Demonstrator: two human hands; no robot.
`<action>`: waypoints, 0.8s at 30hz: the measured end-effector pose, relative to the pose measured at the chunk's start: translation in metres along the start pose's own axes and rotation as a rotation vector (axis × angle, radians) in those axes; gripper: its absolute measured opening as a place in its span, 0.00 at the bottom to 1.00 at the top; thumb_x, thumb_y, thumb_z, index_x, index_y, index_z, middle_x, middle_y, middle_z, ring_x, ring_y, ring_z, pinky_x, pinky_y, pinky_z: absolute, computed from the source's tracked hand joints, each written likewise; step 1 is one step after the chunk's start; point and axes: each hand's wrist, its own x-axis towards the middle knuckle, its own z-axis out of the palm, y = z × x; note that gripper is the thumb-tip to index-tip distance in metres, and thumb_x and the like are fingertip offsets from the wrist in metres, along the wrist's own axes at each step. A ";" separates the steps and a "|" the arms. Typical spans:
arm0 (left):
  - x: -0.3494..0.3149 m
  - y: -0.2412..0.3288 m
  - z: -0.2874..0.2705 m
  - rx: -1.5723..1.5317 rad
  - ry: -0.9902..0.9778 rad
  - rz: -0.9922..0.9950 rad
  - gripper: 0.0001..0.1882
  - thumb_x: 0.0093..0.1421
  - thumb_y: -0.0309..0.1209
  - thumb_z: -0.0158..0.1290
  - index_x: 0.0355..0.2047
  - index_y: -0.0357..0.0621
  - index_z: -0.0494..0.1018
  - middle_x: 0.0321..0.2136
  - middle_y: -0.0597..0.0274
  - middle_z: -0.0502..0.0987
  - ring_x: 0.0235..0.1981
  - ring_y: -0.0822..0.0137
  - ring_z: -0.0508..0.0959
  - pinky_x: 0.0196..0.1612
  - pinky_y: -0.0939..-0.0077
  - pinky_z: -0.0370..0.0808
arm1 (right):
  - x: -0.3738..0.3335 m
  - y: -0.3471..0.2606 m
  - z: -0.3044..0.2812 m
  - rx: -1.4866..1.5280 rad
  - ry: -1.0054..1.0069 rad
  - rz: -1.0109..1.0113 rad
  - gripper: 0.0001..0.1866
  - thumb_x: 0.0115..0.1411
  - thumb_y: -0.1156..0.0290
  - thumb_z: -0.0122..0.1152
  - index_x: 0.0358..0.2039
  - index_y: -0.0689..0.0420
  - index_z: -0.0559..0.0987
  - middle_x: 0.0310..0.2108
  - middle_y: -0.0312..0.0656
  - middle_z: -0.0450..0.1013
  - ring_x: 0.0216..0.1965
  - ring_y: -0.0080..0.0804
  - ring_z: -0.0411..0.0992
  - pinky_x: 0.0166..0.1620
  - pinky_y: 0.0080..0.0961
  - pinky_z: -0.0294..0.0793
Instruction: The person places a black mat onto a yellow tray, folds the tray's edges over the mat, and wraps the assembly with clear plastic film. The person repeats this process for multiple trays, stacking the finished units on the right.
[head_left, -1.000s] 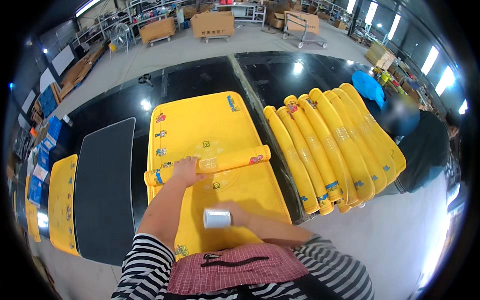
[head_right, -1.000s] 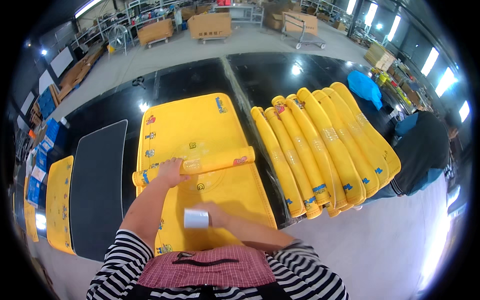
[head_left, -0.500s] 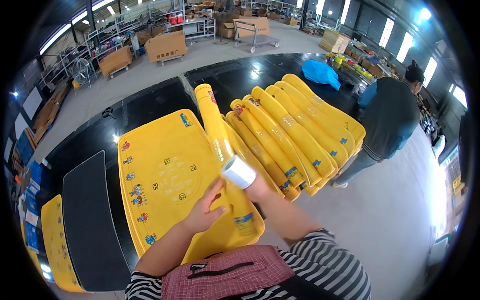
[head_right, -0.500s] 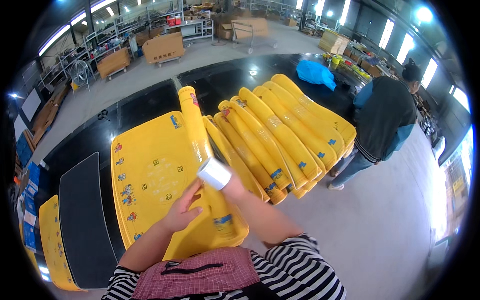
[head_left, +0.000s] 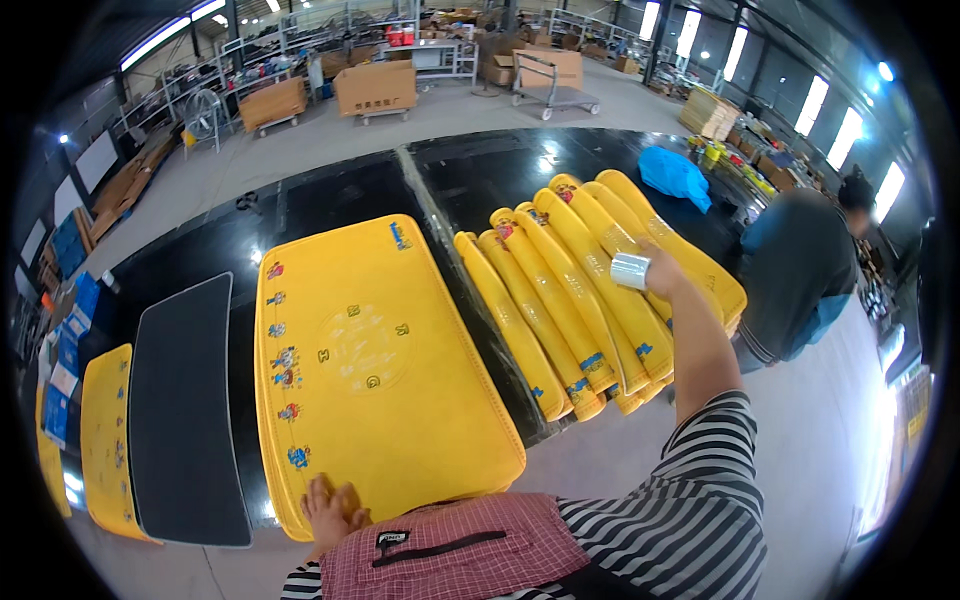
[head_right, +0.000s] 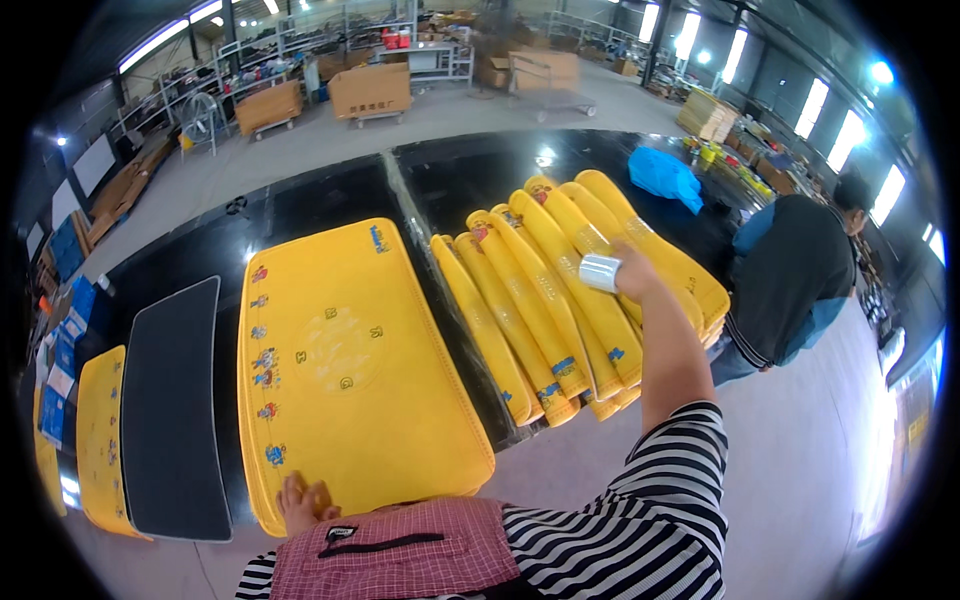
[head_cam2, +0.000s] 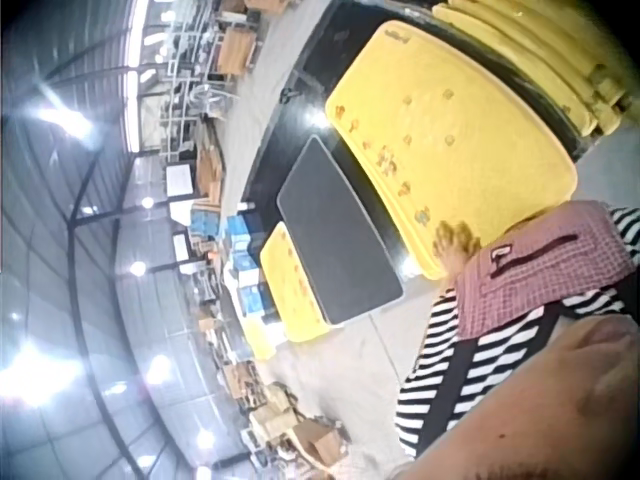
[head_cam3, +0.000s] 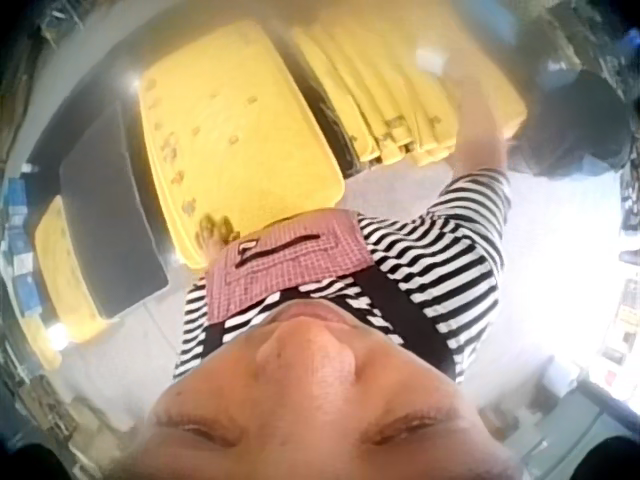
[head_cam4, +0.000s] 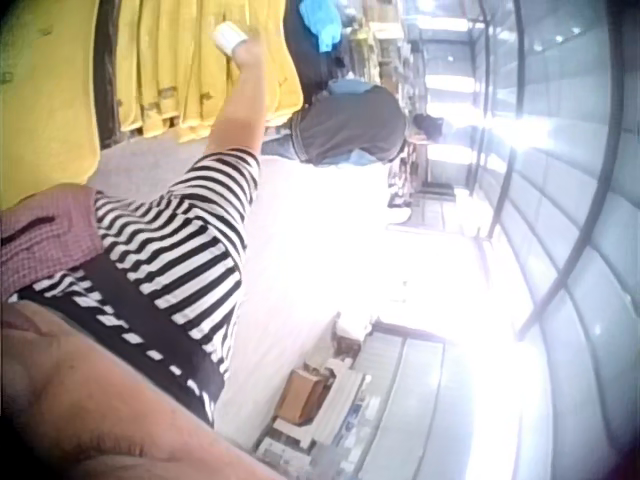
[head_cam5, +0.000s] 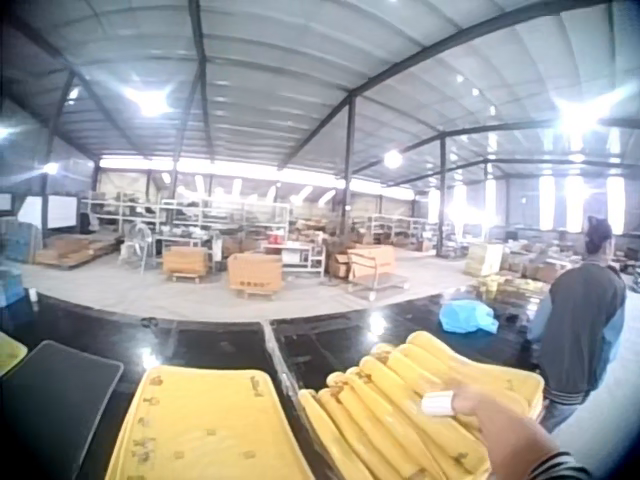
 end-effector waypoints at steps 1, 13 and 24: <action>-0.008 -0.012 0.002 -0.097 0.021 -0.136 0.32 0.58 0.43 0.63 0.62 0.49 0.71 0.72 0.32 0.47 0.74 0.34 0.44 0.72 0.37 0.45 | 0.001 0.001 0.012 0.036 0.015 0.013 0.30 0.60 0.65 0.64 0.63 0.60 0.74 0.53 0.57 0.78 0.53 0.50 0.78 0.55 0.36 0.76; -0.010 -0.072 -0.003 -0.283 0.319 -0.325 0.27 0.58 0.24 0.62 0.58 0.36 0.73 0.57 0.39 0.74 0.58 0.47 0.74 0.61 0.54 0.71 | -0.083 -0.146 0.067 0.275 -0.280 -0.078 0.26 0.51 0.67 0.74 0.50 0.63 0.80 0.47 0.50 0.81 0.48 0.48 0.80 0.50 0.37 0.79; -0.002 -0.040 -0.041 -0.877 0.150 -0.379 0.24 0.57 0.17 0.60 0.54 0.35 0.70 0.41 0.55 0.82 0.41 0.64 0.83 0.45 0.70 0.80 | -0.096 -0.212 0.210 -0.599 -0.568 -0.296 0.14 0.60 0.71 0.60 0.45 0.59 0.86 0.49 0.48 0.78 0.51 0.45 0.79 0.50 0.41 0.80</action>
